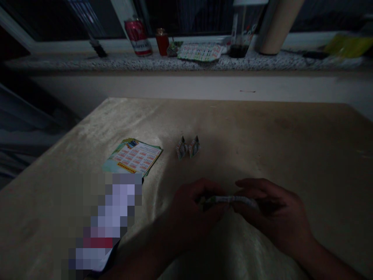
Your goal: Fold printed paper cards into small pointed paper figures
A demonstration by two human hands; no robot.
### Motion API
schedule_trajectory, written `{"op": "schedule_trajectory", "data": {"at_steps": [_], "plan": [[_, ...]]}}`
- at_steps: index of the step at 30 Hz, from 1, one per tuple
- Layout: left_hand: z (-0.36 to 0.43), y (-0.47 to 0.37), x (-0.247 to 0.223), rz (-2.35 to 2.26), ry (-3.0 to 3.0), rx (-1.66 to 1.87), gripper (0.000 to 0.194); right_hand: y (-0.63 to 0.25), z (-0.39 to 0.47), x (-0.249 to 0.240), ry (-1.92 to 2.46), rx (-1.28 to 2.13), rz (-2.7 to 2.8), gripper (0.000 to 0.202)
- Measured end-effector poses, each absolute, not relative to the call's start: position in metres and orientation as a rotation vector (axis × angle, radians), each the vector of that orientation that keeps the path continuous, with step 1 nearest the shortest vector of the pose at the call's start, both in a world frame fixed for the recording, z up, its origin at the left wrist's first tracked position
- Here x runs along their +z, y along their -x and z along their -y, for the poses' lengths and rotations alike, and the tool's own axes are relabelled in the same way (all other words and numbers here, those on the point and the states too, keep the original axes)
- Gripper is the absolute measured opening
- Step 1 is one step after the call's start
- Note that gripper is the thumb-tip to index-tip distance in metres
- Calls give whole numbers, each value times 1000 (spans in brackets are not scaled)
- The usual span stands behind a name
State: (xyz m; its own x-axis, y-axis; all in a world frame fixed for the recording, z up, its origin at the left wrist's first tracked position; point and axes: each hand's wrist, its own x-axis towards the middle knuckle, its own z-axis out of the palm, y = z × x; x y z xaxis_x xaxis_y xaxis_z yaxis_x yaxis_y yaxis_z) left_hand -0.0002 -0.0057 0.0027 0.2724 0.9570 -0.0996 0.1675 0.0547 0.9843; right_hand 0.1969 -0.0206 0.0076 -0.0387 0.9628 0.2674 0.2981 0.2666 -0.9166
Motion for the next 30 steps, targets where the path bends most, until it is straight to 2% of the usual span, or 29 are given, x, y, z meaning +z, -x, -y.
{"op": "schedule_trajectory", "data": {"at_steps": [4,11,19,22,26,28,30], "plan": [[6,-5,4,-1152,-1370,912,12,-191,24,5,1233,793,1481,21],[6,-3,1,-1113,-1342,949,16,-186,26,0,1156,893,1396,20],[4,-1,1,-1027,-1295,967,20,-189,26,-6,1027,1063,1355,33],[2,0,-1,-1050,-1333,961,19,-190,25,-3,1090,1035,1370,29],[2,3,1,-1139,-1530,937,30,-195,23,0,1219,930,1489,17],[2,4,3,-1163,-1718,949,26,-198,23,0,1222,884,1558,14],[2,7,4,-1145,-1871,963,23,-201,23,-1,1227,842,1607,21]]}}
